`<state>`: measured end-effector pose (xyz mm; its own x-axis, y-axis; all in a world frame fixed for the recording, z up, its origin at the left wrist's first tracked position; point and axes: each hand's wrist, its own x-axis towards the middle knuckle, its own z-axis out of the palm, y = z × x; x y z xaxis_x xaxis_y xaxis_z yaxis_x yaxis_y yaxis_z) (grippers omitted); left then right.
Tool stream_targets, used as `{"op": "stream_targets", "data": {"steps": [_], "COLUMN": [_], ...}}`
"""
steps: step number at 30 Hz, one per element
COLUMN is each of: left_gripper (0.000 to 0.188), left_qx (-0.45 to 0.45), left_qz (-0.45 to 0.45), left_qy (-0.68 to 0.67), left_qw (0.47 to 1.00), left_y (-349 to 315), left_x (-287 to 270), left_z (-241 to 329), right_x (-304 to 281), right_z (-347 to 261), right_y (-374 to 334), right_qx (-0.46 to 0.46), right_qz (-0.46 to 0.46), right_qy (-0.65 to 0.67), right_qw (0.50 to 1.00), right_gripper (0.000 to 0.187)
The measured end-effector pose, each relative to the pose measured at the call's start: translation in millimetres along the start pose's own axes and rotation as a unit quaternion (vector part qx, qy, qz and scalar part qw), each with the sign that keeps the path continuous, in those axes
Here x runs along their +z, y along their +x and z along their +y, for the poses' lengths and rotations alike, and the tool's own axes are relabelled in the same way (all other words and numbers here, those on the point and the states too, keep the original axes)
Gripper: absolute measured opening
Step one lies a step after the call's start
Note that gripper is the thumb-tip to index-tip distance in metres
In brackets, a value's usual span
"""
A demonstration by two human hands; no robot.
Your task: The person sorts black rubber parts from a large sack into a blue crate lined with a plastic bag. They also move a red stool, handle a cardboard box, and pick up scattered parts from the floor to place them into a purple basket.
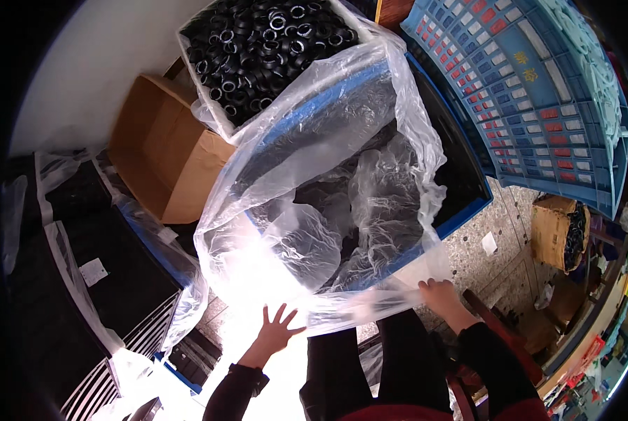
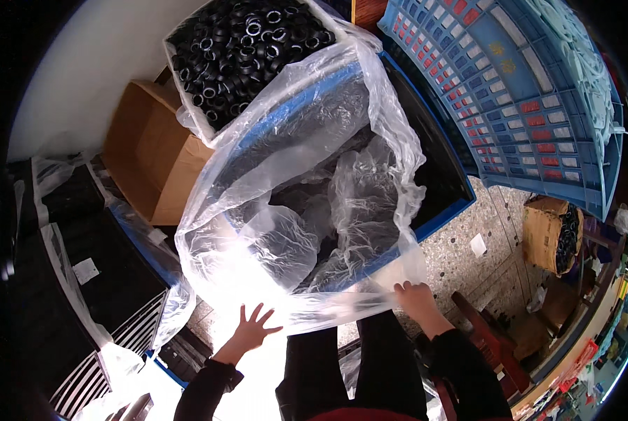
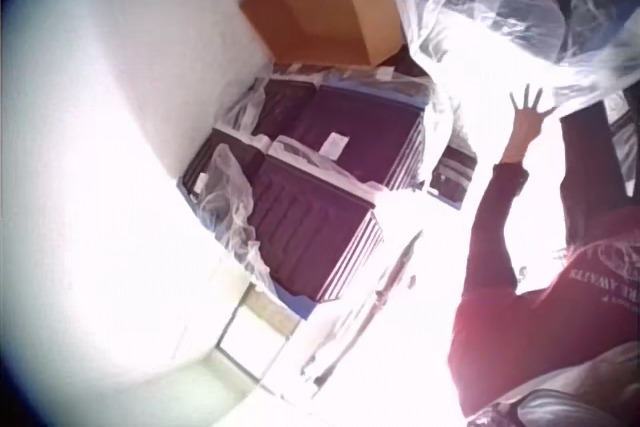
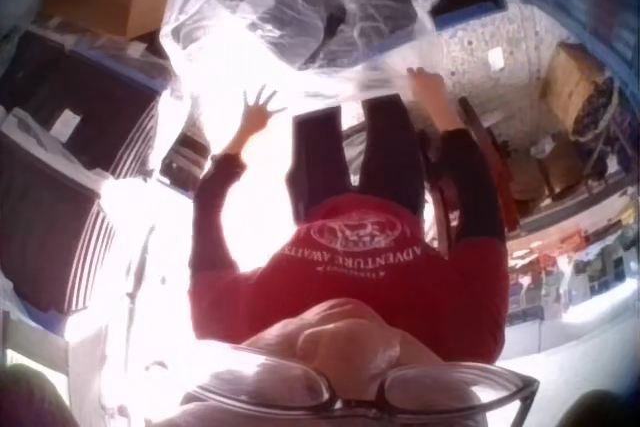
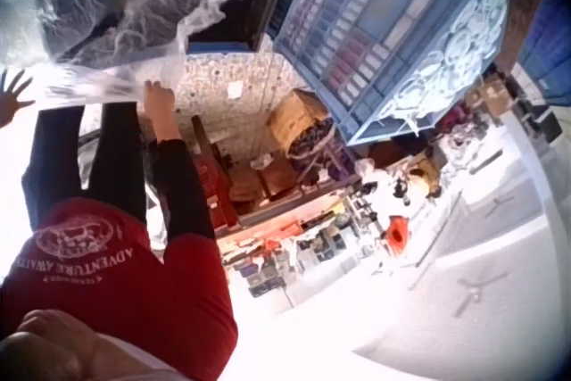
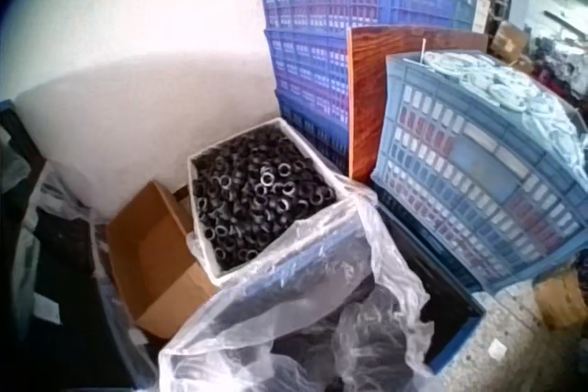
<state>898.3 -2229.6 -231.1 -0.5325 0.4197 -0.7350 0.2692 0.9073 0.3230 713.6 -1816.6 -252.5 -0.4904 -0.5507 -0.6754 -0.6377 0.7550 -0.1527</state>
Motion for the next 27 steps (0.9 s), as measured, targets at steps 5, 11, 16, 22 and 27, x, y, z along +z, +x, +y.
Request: {"op": "stream_targets", "data": {"steps": [5,11,16,22,27], "left_gripper": [0.055,0.036,0.071,0.051,0.043], "left_qx": [-0.114,-0.449,-0.45,-0.428,-0.353], "left_qz": [-0.007,0.323,0.232,0.262,0.325], "left_qy": [0.038,-0.601,-0.743,-0.793,-0.791], "left_qw": [0.993,0.577,0.438,0.344,0.379], "left_y": [74,123,154,170,151], "left_x": [124,108,34,77,89], "left_z": [-10,6,41,18,-23], "right_x": [78,184,101,29,74], "right_z": [13,77,79,86,121], "right_y": [-66,-56,30,82,72], "right_qx": [0.232,0.324,0.303,0.317,0.396], "right_qz": [-0.062,-0.004,0.3,0.288,0.238], "right_qy": [0.136,0.451,0.49,0.429,0.455], "right_qw": [0.961,0.832,0.761,0.796,0.762], "right_gripper": [0.036,0.06,0.083,0.093,0.055]}}
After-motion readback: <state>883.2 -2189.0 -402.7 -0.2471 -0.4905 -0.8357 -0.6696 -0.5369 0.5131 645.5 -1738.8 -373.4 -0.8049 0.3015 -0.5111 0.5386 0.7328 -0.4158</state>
